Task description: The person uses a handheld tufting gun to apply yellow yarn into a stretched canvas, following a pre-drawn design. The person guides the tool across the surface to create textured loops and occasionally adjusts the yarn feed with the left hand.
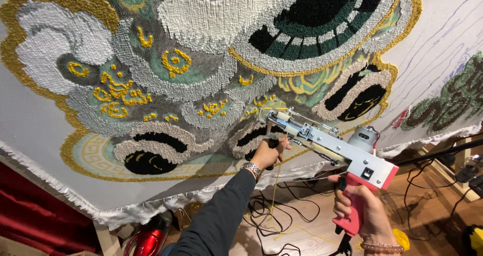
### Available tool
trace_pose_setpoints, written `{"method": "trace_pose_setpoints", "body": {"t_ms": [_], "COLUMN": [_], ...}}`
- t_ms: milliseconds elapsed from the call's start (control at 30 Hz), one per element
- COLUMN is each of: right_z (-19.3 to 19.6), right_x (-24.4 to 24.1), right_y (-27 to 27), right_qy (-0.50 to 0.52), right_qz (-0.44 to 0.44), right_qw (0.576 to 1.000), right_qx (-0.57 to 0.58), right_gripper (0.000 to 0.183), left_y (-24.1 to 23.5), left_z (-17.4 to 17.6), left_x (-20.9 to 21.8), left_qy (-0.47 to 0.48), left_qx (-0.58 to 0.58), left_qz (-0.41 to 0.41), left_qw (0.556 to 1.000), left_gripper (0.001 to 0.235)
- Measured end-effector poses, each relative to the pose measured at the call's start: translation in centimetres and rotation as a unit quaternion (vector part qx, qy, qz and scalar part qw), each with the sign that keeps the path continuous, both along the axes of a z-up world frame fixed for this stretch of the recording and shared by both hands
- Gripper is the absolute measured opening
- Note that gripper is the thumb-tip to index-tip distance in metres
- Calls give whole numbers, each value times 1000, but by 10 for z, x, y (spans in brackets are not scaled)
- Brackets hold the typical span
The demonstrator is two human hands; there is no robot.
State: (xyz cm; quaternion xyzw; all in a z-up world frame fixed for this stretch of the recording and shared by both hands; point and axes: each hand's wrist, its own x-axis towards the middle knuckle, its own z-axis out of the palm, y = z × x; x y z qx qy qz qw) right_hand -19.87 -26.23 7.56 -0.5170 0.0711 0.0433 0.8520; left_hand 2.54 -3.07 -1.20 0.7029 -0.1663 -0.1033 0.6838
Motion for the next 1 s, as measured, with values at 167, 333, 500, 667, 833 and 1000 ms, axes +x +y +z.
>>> {"method": "trace_pose_setpoints", "body": {"t_ms": [167, 333, 500, 667, 833, 1000], "right_z": [-4, -6, -11, -24, -30, -31], "right_x": [-3, -3, -9, -18, -13, -6], "right_y": [-3, -3, -1, 10, 23, 33], "right_qy": [-7, -13, 2, 14, 8, 18], "right_qz": [-9, -3, 0, -2, 20, 24], "right_qw": [1000, 1000, 1000, 1000, 1000, 1000], "right_qx": [2, 5, -8, -12, -7, -8], "right_gripper": [55, 53, 54, 53, 52, 50], "left_y": [-2, 1, 9, 25, 46, 57], "left_z": [9, 16, 16, 5, -1, -6], "left_x": [-3, -11, -27, -44, -46, -40], "left_qy": [-27, 17, 26, 34, 36, 23], "left_qx": [-19, -15, 19, 12, 28, 11], "left_qz": [-29, -24, -3, 8, 27, 26], "left_qw": [999, 999, 999, 999, 999, 999], "left_gripper": [44, 43, 40, 34, 27, 21]}}
